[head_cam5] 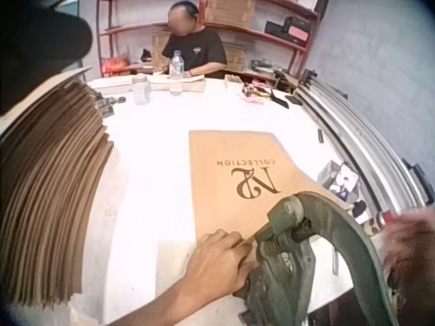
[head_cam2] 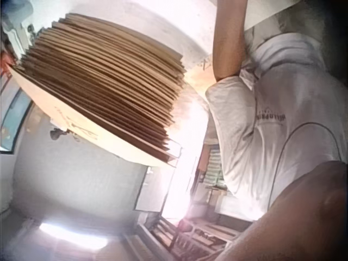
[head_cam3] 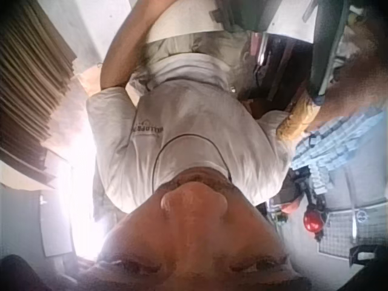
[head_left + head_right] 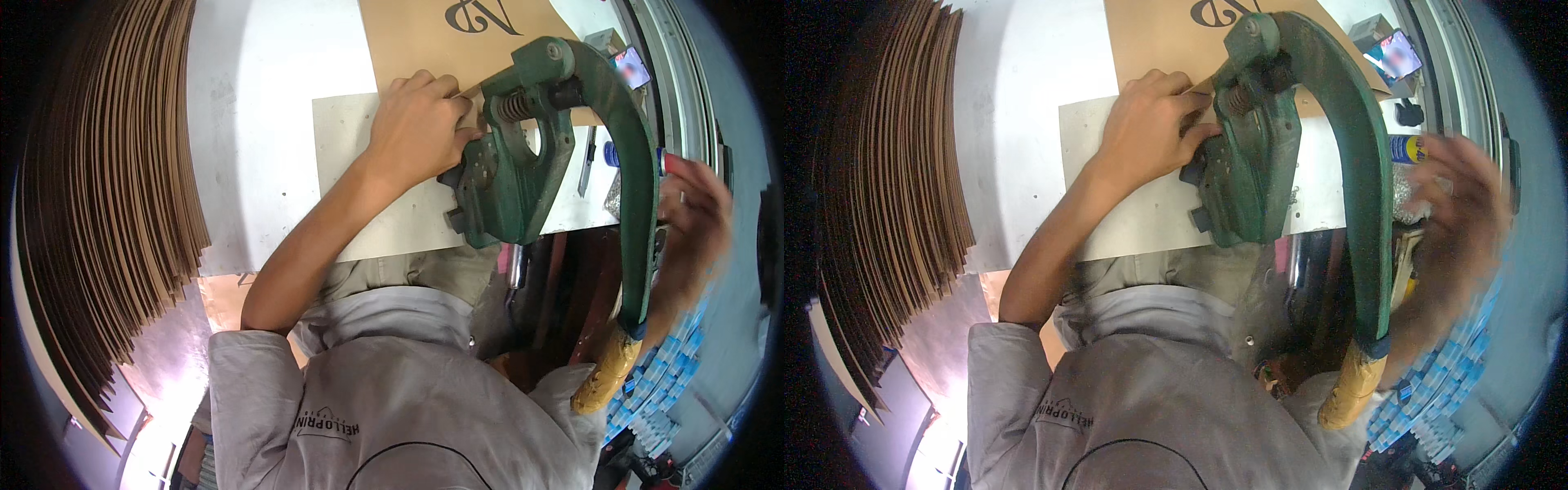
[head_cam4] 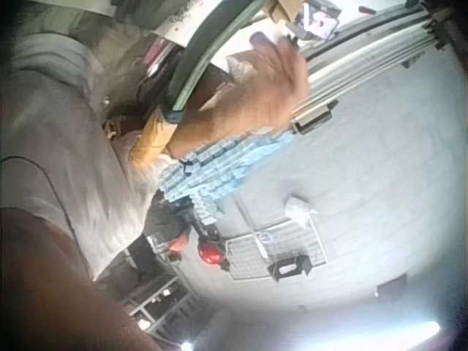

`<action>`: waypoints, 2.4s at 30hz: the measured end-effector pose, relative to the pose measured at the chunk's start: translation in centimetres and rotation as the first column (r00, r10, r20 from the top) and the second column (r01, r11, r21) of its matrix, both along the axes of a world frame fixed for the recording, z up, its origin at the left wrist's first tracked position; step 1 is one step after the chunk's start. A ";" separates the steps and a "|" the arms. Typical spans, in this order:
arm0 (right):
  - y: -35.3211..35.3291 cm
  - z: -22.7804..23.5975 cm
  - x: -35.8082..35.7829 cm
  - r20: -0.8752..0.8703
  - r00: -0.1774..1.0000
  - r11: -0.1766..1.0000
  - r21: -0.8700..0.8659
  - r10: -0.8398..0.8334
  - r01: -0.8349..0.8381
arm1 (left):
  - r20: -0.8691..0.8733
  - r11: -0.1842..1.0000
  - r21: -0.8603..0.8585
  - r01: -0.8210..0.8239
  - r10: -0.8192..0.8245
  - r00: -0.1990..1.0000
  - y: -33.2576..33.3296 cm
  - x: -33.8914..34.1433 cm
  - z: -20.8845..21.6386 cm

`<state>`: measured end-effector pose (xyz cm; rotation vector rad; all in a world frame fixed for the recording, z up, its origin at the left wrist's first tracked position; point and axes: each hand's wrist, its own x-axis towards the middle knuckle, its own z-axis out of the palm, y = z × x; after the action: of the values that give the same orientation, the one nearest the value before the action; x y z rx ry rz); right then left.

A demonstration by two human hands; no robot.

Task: The person repeatedly places brown paper bags under a green manual hole punch, inserts metal fasteners, and presses the handle to punch holes. They then remove the punched bags and set them aside, continuing the cycle with the next bag from a stack.

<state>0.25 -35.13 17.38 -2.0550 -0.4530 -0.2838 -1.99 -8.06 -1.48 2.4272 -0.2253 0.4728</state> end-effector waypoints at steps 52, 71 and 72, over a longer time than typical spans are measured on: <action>4.1 -21.2 5.0 -0.572 0.777 0.963 0.207 0.262 -0.173 | 0.000 0.979 0.198 0.052 -0.053 0.999 10.8 1.3 -1.2; 5.7 -20.9 6.5 -0.739 0.600 0.861 0.484 0.307 0.155 | 0.111 0.982 0.170 0.077 -0.097 0.989 3.9 2.2 0.9; 5.8 -20.8 6.3 -0.720 0.621 0.861 0.489 0.310 0.137 | 0.095 0.983 0.158 0.088 -0.104 0.990 3.8 1.8 1.0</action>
<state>6.56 -29.29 -3.47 -1.4202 0.0840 0.5324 -0.16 -4.31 -0.49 2.5301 -0.4359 0.5565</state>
